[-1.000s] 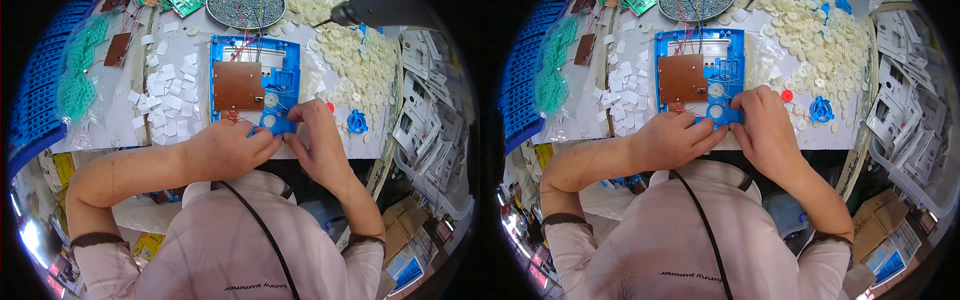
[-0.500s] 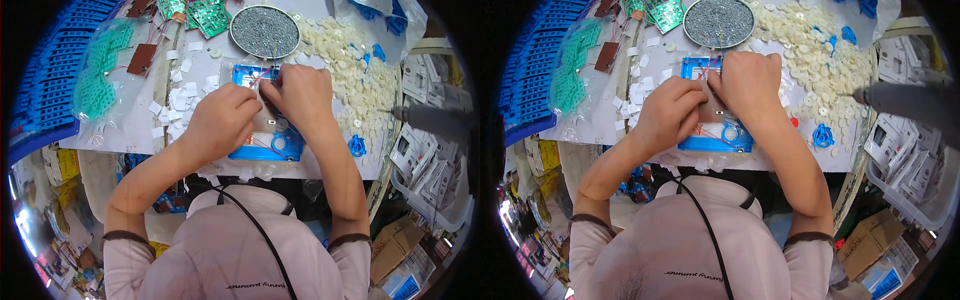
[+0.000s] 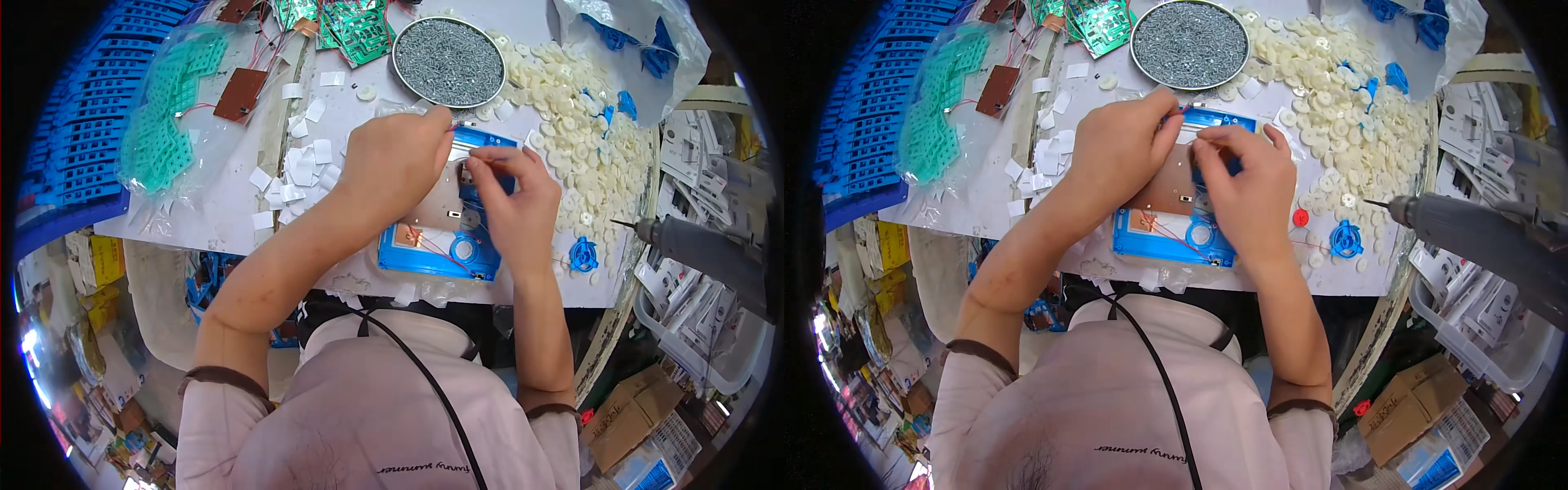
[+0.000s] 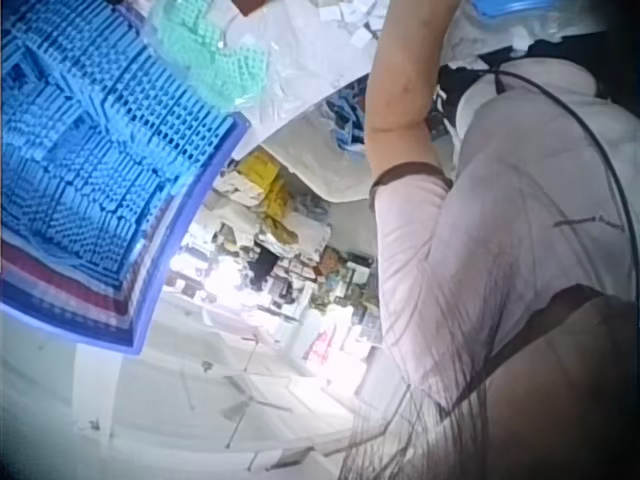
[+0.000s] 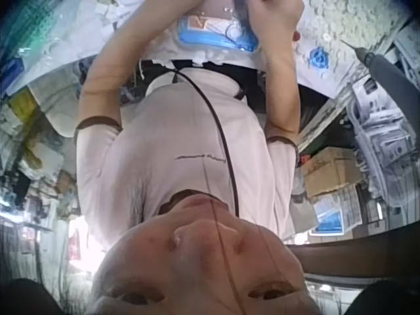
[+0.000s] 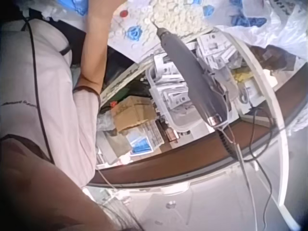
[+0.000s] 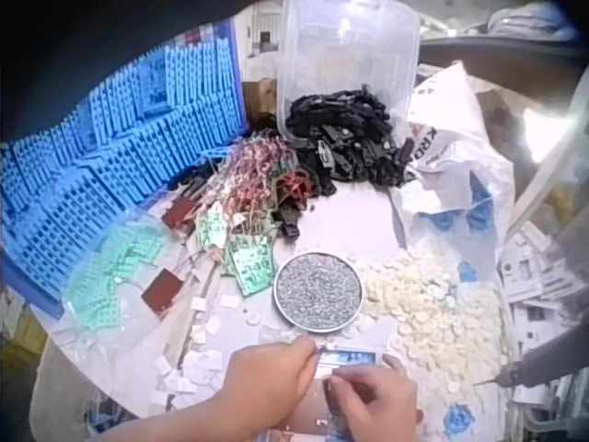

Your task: Assemble a toy calculator by inserting components and securing them with screws.

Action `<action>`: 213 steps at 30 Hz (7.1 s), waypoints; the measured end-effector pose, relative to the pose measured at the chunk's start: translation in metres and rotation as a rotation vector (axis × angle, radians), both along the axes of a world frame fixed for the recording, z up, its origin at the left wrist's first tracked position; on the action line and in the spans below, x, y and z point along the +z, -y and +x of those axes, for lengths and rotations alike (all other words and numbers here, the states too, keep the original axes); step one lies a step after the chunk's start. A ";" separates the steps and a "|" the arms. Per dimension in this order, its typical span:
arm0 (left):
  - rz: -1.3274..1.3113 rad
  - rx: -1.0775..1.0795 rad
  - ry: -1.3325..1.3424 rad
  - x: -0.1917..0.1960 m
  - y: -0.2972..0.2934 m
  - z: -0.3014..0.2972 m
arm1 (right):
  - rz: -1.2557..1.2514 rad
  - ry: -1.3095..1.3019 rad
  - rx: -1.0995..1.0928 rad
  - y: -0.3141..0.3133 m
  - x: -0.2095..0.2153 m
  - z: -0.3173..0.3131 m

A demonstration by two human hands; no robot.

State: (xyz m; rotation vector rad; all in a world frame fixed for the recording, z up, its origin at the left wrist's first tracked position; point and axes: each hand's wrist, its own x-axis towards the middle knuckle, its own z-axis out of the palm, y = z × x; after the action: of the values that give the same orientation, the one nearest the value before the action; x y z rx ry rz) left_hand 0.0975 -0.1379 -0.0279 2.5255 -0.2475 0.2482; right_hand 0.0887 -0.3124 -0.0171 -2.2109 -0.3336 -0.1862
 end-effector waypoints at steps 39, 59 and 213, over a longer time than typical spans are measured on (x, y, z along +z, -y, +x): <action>-0.917 0.143 -0.174 -0.019 -0.034 -0.034 | 0.198 -0.218 0.096 -0.035 0.007 0.025; -0.058 -0.201 0.124 0.003 -0.011 -0.014 | 0.189 -0.140 0.334 0.010 0.029 0.027; 0.121 -0.583 0.168 0.001 -0.025 -0.005 | -0.458 0.144 0.448 0.020 0.025 -0.022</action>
State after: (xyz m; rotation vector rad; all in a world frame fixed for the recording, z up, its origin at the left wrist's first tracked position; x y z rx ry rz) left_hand 0.0927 -0.1125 -0.0271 2.4228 -1.0671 0.2134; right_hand 0.0669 -0.3329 0.0083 -2.4998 -1.0234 -0.0219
